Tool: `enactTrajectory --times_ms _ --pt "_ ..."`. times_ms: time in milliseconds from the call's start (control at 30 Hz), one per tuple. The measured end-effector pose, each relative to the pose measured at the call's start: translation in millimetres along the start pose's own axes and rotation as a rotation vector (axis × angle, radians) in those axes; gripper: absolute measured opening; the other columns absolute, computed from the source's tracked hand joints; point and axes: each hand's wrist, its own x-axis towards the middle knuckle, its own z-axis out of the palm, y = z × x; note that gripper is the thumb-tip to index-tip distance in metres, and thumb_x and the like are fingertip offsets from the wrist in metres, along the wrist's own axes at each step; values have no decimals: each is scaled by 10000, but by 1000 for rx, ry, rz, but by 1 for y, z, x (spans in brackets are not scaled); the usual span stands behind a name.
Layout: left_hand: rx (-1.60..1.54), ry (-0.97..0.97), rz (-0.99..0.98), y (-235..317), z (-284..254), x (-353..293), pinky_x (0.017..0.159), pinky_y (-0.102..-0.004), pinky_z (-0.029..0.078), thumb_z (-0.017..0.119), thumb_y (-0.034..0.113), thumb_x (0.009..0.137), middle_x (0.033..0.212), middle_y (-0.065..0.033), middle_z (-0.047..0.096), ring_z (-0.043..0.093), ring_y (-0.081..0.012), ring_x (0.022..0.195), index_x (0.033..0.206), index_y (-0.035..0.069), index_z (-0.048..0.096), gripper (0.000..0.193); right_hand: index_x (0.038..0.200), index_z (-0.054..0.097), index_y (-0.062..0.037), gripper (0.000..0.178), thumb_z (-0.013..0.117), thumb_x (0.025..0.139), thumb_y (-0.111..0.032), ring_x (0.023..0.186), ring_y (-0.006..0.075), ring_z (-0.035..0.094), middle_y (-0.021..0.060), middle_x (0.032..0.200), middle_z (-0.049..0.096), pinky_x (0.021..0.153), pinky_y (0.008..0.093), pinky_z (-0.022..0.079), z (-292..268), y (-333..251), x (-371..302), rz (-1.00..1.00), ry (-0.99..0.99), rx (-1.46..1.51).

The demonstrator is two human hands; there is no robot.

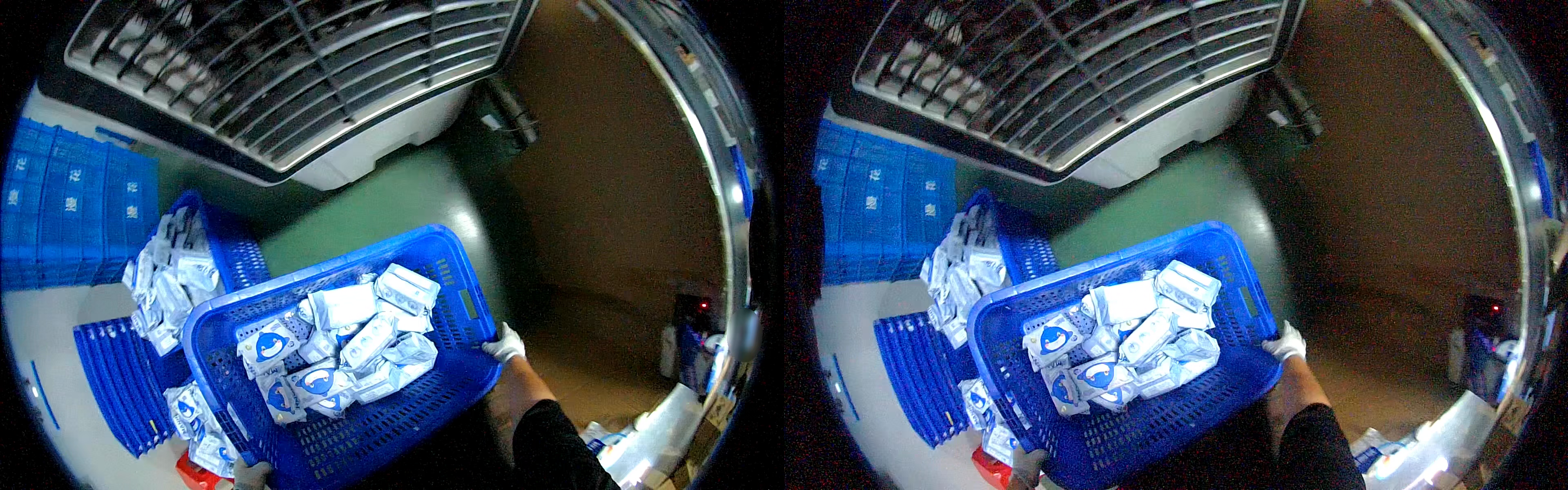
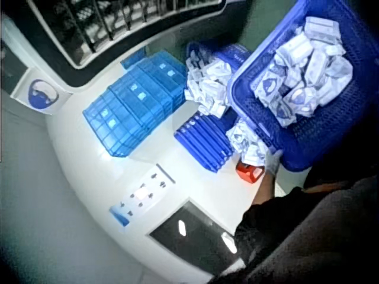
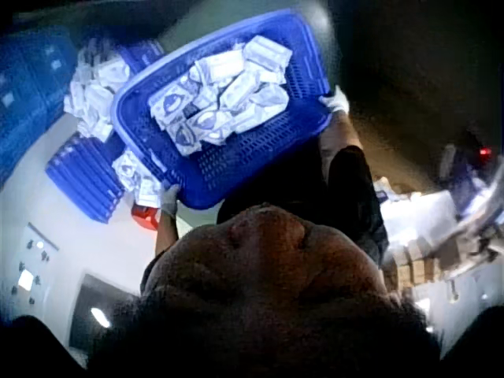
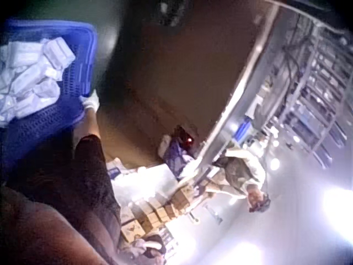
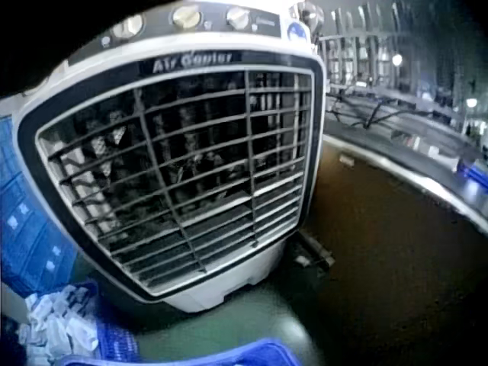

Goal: The person puts on gloves and then repeatedly picks up small, individually wrapped packages from a table and places them into small cardboard boxes. The person folds the flaps of the boxes to close them and stacks the filled boxes on the table.

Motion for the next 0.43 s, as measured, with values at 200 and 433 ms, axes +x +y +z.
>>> enactTrajectory --times_ms 200,433 --pt "135 324 -132 -63 -43 11 770 -343 555 601 -52 660 1021 -70 727 681 -219 842 1194 -1 671 541 1126 652 3 542 884 697 -234 789 193 698 94 965 737 743 337 567 46 -59 61 -33 -221 578" --pt "165 -90 -150 -37 -179 41 972 -401 525 571 -50 651 1141 -90 724 684 -248 1038 1294 -2 608 645 1355 573 -7 654 757 731 -61 880 341 731 173 1044 736 800 492 585 -3 -139 -14 -146 -407 451"
